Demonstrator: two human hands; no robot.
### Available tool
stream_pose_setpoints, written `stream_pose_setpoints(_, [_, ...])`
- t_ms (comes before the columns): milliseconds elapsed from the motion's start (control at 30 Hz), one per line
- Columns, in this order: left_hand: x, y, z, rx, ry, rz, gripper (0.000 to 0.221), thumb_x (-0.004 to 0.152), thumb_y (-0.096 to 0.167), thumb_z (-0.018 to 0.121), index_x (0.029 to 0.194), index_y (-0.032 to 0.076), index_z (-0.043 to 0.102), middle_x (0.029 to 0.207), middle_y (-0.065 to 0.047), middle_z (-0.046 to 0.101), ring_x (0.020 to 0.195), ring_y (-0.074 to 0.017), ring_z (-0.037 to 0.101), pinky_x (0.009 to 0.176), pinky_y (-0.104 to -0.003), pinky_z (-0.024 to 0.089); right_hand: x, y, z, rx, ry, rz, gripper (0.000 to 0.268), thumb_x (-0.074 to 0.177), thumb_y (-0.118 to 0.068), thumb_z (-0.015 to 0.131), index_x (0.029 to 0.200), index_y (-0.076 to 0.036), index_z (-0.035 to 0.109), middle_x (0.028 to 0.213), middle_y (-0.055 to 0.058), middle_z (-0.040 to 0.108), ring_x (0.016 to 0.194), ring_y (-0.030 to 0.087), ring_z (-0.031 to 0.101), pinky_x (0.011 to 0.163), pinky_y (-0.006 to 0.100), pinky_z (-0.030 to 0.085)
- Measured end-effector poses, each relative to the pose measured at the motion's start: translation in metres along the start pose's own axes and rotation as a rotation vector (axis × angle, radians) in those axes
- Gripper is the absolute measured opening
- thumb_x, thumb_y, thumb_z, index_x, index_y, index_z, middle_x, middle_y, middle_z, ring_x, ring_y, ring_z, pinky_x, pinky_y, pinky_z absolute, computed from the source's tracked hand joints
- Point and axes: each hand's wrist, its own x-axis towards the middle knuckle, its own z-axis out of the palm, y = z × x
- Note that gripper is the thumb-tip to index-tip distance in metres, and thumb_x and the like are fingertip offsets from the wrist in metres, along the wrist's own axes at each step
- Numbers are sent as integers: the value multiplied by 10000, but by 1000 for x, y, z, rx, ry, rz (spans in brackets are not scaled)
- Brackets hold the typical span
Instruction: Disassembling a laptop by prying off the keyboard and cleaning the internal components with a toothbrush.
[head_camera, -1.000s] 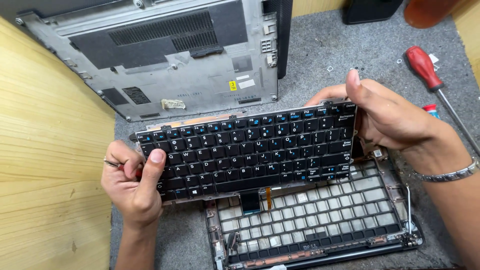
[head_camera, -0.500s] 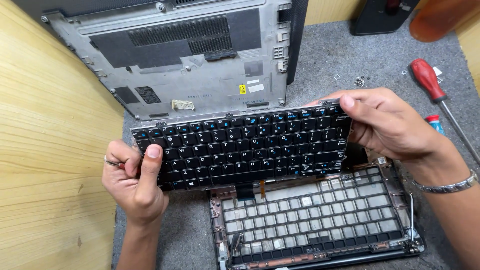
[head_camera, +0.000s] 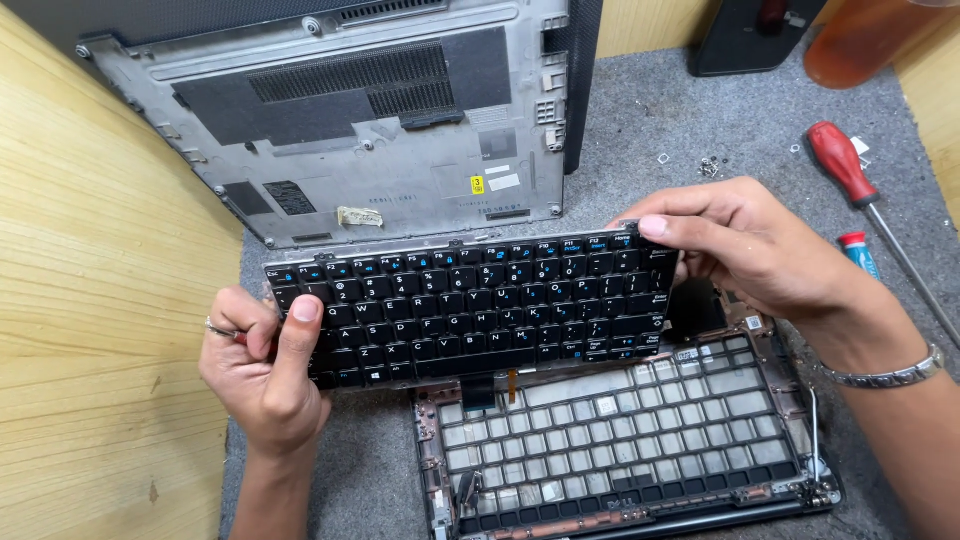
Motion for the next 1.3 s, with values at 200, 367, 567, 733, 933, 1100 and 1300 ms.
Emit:
stream_pose_setpoints(200, [1, -4, -5, 10, -37, -17, 448, 932, 66, 632, 748, 201, 247, 706, 70, 216, 625, -50, 219, 610, -217, 184, 1, -1, -1, -140, 42, 48, 363, 968, -148, 570, 1109, 83, 813, 934, 177, 846, 717, 221, 755, 526, 285, 565])
stream_pose_setpoints(367, [2, -4, -7, 14, -31, 3, 460, 932, 75, 644, 726, 200, 252, 709, 62, 239, 642, -64, 244, 610, -225, 213, 2, -5, 8, -86, 114, 115, 368, 966, -99, 546, 1127, 129, 787, 1045, 243, 848, 898, 314, 810, 746, 385, 656])
stream_pose_setpoints(567, [3, 0, -9, 17, -50, -40, 463, 935, 101, 649, 716, 202, 254, 702, 77, 231, 621, -51, 238, 592, -218, 215, 3, 9, -1, -170, 160, 81, 338, 977, -88, 562, 1058, 139, 799, 997, 234, 837, 876, 289, 777, 751, 358, 611])
stream_pose_setpoints(733, [4, 1, -10, -27, -83, -65, 463, 940, 102, 646, 712, 204, 255, 696, 79, 228, 605, -45, 235, 578, -219, 212, -1, 12, -2, -264, 225, 121, 310, 977, -87, 586, 1044, 112, 814, 982, 210, 842, 856, 263, 759, 716, 342, 585])
stream_pose_setpoints(933, [8, -5, -6, -107, -12, -190, 458, 924, 99, 672, 733, 206, 269, 738, 79, 261, 684, -52, 252, 648, -216, 247, -6, 16, 1, 137, 109, 2, 596, 995, -346, 487, 1304, 136, 654, 1105, 294, 763, 959, 351, 738, 752, 452, 609])
stream_pose_setpoints(1100, [10, -7, -5, -257, -29, -449, 419, 947, 144, 647, 751, 222, 285, 730, 89, 250, 672, -34, 241, 602, -213, 229, -12, 17, 41, 447, 311, 171, 631, 1094, -473, 318, 1391, 38, 542, 1226, 272, 688, 1023, 394, 688, 778, 498, 579])
stream_pose_setpoints(1300, [18, 10, -33, 191, -302, -169, 344, 1095, 242, 448, 778, 171, 334, 749, 74, 287, 696, -64, 294, 652, -270, 279, -38, 49, 48, 606, 92, 41, 491, 1103, -330, 445, 1298, 108, 552, 1036, 317, 750, 634, 438, 772, 364, 588, 681])
